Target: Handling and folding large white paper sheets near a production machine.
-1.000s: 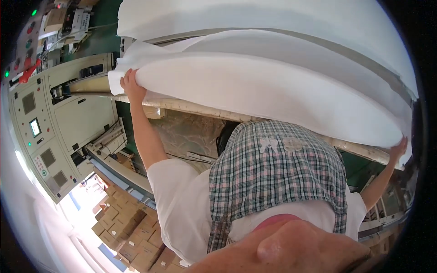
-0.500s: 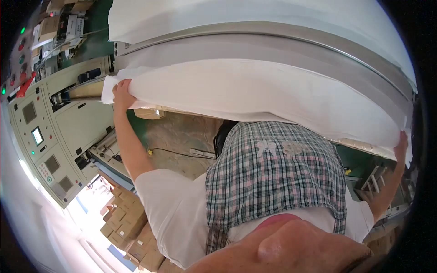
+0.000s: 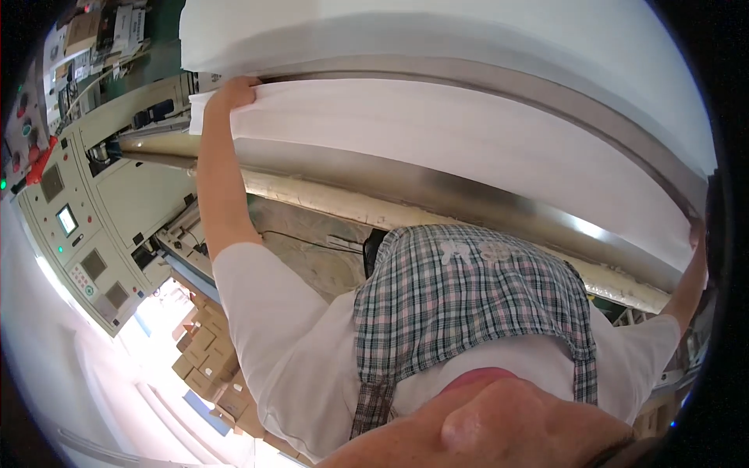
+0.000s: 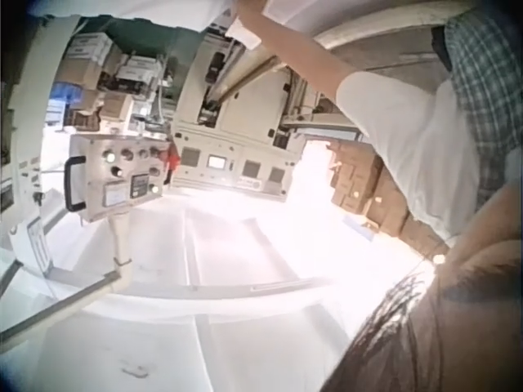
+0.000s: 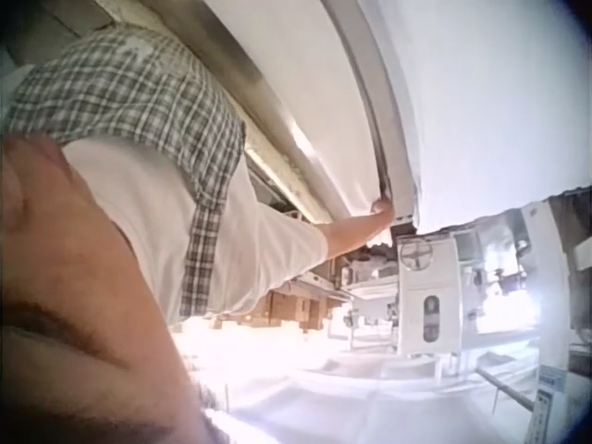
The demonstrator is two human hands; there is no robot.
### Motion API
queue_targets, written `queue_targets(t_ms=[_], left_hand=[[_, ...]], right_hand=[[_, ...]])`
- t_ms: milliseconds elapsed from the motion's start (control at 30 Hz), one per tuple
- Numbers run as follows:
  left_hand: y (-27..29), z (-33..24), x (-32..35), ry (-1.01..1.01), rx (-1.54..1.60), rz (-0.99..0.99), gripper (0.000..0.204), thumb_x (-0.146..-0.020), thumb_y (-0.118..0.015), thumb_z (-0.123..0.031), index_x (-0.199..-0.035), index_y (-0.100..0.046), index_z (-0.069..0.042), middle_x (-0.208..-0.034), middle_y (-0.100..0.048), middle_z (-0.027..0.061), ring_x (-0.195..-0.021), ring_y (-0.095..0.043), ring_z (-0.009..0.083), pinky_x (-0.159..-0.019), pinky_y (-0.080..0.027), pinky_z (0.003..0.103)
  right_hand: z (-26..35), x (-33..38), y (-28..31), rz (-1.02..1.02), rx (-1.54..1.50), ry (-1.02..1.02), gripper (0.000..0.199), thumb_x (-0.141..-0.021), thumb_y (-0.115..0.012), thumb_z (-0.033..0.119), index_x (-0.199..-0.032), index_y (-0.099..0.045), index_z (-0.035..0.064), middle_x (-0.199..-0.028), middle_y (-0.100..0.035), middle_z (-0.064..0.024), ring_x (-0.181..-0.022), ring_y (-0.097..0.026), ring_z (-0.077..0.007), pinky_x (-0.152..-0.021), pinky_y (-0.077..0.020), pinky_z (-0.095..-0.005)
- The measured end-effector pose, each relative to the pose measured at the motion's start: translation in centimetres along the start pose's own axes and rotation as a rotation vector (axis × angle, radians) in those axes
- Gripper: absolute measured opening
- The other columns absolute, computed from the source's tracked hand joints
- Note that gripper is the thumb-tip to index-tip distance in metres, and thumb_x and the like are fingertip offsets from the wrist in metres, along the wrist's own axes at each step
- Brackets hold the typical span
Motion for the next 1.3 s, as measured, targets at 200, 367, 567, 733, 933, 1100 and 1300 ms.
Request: queue_targets(t_ms=[200,367,567,733,933,1100,1300], left_hand=[[2.3,-5.1,4.2,-0.200,0.474,-0.792,0.026,-0.076,-0.051,-0.011,-0.100,-0.062,-0.011,-0.100,-0.062,0.0105,-0.096,-0.056,0.0263,-0.085,-0.042,0.034],[-1.3,-9.8,16.6,-0.390,0.958,-0.907,0.016,-0.078,-0.053,-0.005,-0.092,-0.061,-0.006,-0.091,-0.063,0.0077,-0.089,-0.058,0.0200,-0.079,-0.044,0.031],[-4.9,-15.0,17.8,-0.654,0.754,-1.176,0.023,-0.073,-0.056,0.000,-0.096,-0.059,-0.005,-0.103,-0.057,0.0120,-0.103,-0.050,0.0317,-0.087,-0.043,0.037],[-6.4,-7.5,14.4,-0.497,0.718,-1.216,0.026,-0.079,-0.055,-0.014,-0.105,-0.057,-0.012,-0.115,-0.052,0.0124,-0.110,-0.045,0.0355,-0.093,-0.033,0.050],[-7.2,3.9,7.0,-0.244,0.393,-1.304,0.030,-0.081,-0.055,-0.029,-0.108,-0.057,-0.016,-0.116,-0.052,0.0105,-0.109,-0.046,0.0305,-0.093,-0.030,0.054],[-7.3,14.8,4.5,-0.362,0.704,-1.426,0.021,-0.078,-0.061,-0.022,-0.093,-0.061,-0.008,-0.099,-0.060,0.0100,-0.093,-0.055,0.0275,-0.081,-0.043,0.038],[-9.0,14.6,4.2,-0.296,0.761,-1.197,0.017,-0.073,-0.066,-0.019,-0.082,-0.061,-0.005,-0.085,-0.061,0.0087,-0.080,-0.057,0.0255,-0.070,-0.046,0.034]], right_hand=[[-12.2,10.5,-2.8,-0.547,-0.333,-0.354,0.032,-0.083,-0.043,0.009,-0.114,-0.052,0.0047,-0.111,-0.056,-0.0118,-0.102,-0.053,-0.0254,-0.089,-0.0387,-0.0315],[3.6,12.8,19.9,-0.981,-0.992,-0.151,0.033,-0.089,-0.048,0.024,-0.116,-0.050,0.0048,-0.106,-0.057,-0.0057,-0.094,-0.055,-0.0162,-0.081,-0.0429,-0.0283],[31.0,20.4,45.4,-0.766,-1.283,0.594,0.014,-0.088,-0.047,0.010,-0.097,-0.053,0.0016,-0.088,-0.053,-0.0022,-0.076,-0.051,-0.0096,-0.066,-0.0425,-0.0215],[40.8,21.2,54.3,-0.864,-1.178,0.818,0.011,-0.086,-0.046,0.001,-0.094,-0.053,-0.0005,-0.090,-0.054,-0.0052,-0.082,-0.052,-0.0130,-0.076,-0.0420,-0.0232],[55.6,22.3,66.6,-1.024,-0.879,0.990,0.023,-0.083,-0.041,-0.004,-0.102,-0.054,-0.0002,-0.102,-0.056,-0.0133,-0.095,-0.054,-0.0255,-0.085,-0.0409,-0.0297],[68.1,22.4,75.5,-1.124,-0.766,1.146,0.025,-0.082,-0.044,-0.002,-0.103,-0.055,0.0027,-0.105,-0.055,-0.0131,-0.095,-0.054,-0.0304,-0.085,-0.0424,-0.0325],[76.4,23.8,80.5,-1.163,-0.758,1.128,0.032,-0.078,-0.055,0.008,-0.109,-0.049,0.0039,-0.115,-0.048,-0.0126,-0.105,-0.048,-0.0291,-0.083,-0.0435,-0.0335]])
Point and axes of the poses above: each hand's wrist, its own x-axis away from the middle knuckle, its own y-axis out of the back of the hand, z = x × y, the point moved 8 cm from there along -x, towards the middle knuckle
